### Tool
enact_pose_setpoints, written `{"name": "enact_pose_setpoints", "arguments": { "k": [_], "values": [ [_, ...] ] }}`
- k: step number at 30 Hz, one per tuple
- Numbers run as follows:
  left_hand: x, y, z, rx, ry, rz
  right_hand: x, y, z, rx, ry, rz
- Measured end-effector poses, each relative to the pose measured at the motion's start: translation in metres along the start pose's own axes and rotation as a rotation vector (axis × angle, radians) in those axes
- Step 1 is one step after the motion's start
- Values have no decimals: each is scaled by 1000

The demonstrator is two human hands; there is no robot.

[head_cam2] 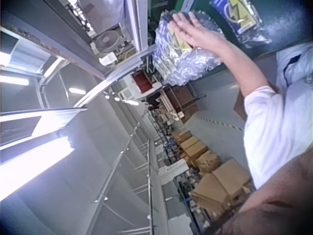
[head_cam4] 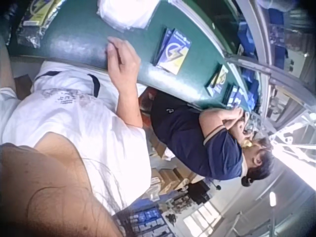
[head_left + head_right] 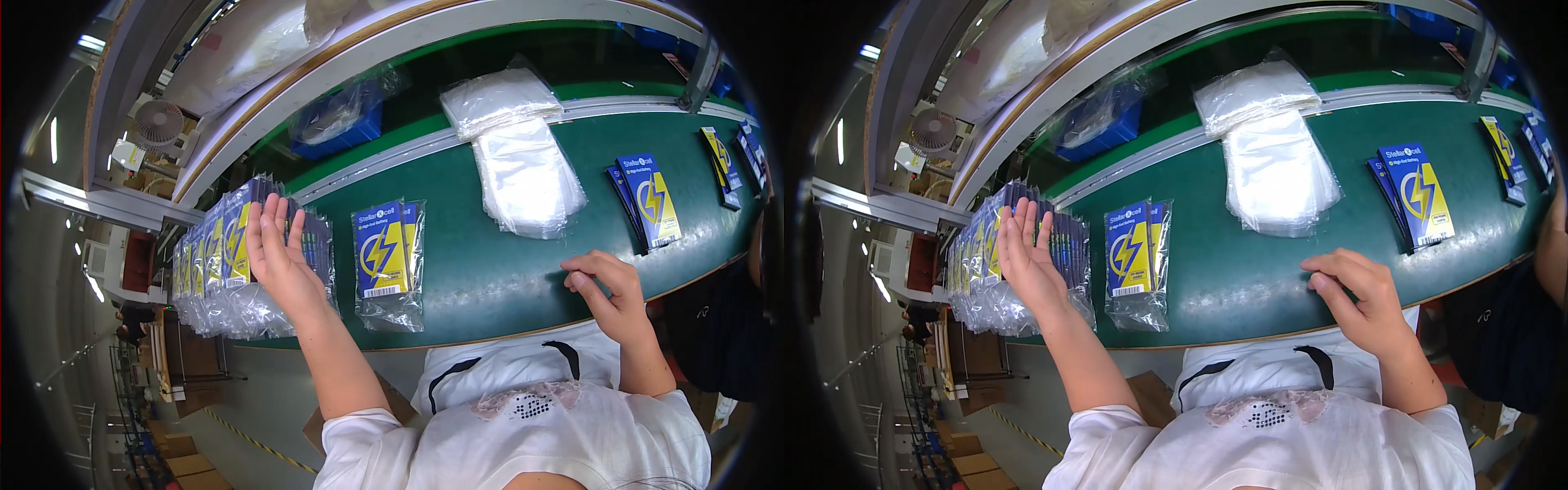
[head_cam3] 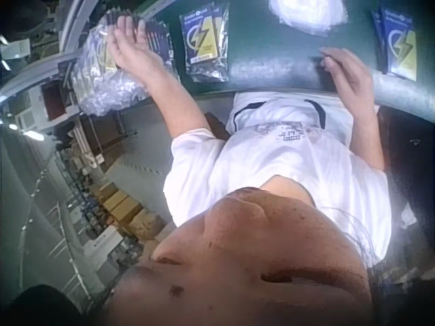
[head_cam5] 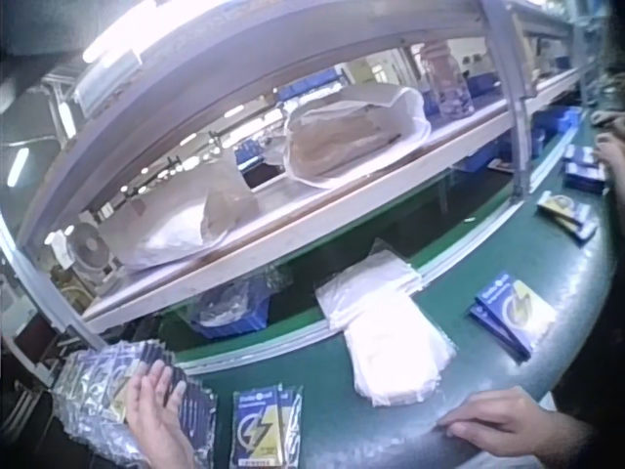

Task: The person repeatedly picks up small blue and yellow boxes from a stack on a green workbench, places them into clear plastic bags, and then stacks the packaged items on the table. The process is continuous and repetitive, involving handling the boxes and bags by hand.

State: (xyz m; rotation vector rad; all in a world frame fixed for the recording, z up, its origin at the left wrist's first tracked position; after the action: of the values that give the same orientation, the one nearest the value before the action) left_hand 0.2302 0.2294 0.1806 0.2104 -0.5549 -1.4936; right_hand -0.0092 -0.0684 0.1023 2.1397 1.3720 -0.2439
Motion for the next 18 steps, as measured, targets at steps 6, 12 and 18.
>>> {"name": "enact_pose_setpoints", "arguments": {
  "k": [6, 12, 18],
  "values": [
    [-5, 0, -5, -31, -78, 24, -4, -1, 1, 11, -14, 17],
    [35, -28, -6, -22, 62, -168, -49, -10, 21, 141, 25, 200],
    [123, -125, -16, 387, 489, -833, -129, 12, 41, 118, -636, 546]
  ]
}}
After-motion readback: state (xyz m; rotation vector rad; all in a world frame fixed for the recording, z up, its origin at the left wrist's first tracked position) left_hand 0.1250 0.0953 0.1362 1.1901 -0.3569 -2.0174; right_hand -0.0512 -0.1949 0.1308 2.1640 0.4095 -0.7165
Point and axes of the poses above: each hand's wrist, its own y-axis towards the middle knuckle, its own x-axis out of the palm, z = x × y, the point moved 10 cm from there along y, towards the middle knuckle, and after that the axes turned 6 degrees about -y, right-handed, at the moved point
